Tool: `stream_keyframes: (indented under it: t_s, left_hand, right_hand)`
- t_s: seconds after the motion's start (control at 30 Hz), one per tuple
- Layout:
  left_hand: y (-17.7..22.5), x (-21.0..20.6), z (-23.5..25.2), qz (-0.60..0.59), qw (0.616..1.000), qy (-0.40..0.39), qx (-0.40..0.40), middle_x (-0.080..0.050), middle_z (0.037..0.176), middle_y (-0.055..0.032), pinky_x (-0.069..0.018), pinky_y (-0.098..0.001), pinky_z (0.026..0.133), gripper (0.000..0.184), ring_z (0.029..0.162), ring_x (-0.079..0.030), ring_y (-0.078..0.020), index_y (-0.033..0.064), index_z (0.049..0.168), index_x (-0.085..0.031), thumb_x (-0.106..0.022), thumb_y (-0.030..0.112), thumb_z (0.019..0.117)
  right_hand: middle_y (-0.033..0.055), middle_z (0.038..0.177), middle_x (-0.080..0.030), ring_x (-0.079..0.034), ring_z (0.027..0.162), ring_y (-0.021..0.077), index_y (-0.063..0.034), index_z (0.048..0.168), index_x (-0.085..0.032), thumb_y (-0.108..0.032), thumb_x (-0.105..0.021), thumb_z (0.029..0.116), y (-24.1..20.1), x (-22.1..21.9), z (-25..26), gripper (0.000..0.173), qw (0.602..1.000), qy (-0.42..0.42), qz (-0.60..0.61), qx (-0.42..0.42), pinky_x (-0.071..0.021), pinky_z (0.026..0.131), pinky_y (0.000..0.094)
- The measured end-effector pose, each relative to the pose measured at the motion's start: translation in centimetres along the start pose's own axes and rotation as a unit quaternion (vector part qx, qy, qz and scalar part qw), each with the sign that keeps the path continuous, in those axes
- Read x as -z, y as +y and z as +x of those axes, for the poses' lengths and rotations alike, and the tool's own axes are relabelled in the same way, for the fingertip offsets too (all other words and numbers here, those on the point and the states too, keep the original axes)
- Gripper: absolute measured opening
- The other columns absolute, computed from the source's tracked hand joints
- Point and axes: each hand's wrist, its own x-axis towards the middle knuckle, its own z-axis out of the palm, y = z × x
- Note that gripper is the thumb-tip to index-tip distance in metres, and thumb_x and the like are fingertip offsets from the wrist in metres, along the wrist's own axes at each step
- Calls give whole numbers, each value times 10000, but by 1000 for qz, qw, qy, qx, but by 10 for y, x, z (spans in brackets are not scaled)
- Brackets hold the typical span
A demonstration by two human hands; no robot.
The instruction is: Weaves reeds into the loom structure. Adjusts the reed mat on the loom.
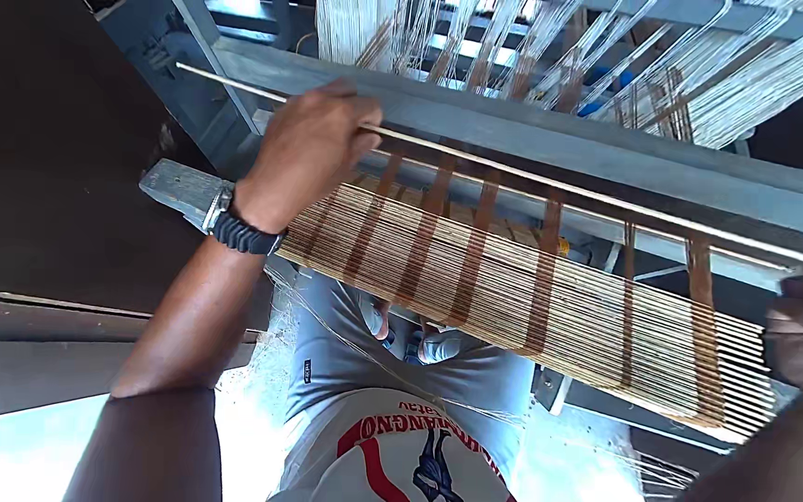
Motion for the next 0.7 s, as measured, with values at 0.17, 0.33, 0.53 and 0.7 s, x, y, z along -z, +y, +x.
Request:
stream_keyframes:
  t_s: [0.17,0.33,0.53,0.7]
  left_hand:
    - [-29,-29,-25,-123,950,203,202,-621,1236,-146,-594,-363,760,357,877,-675,-191,79,1301,-660,-574,319,1051]
    - [-16,-66,-22,-523,758,248,300,-702,1063,-175,-681,-431,677,376,732,-755,-272,-28,1310,-509,-414,289,1131]
    - [-4,-69,3,-668,638,257,284,-717,923,-152,-621,-330,525,266,584,-698,-219,15,1233,-488,-360,230,1145]
    - [-37,-69,9,-702,593,253,305,-714,824,-91,-572,-257,489,170,555,-666,-148,44,1147,-523,-422,179,1124]
  right_hand:
    - [-59,835,-707,-653,670,17,-167,1003,-623,-322,-151,1146,55,-83,-5,517,999,18,-28,34,-558,625,149]
    - [-17,777,-722,-702,656,91,-119,990,-619,-258,-158,1147,100,-170,-10,506,995,7,-29,93,-620,637,242]
    - [71,935,-752,-744,779,188,-94,1095,-674,-280,-309,1143,142,-218,-25,412,984,-95,-20,150,-654,742,358]
    - [127,1223,-708,-733,1024,262,-61,1379,-591,-171,-543,1071,131,-206,-13,330,919,-262,-240,174,-649,881,435]
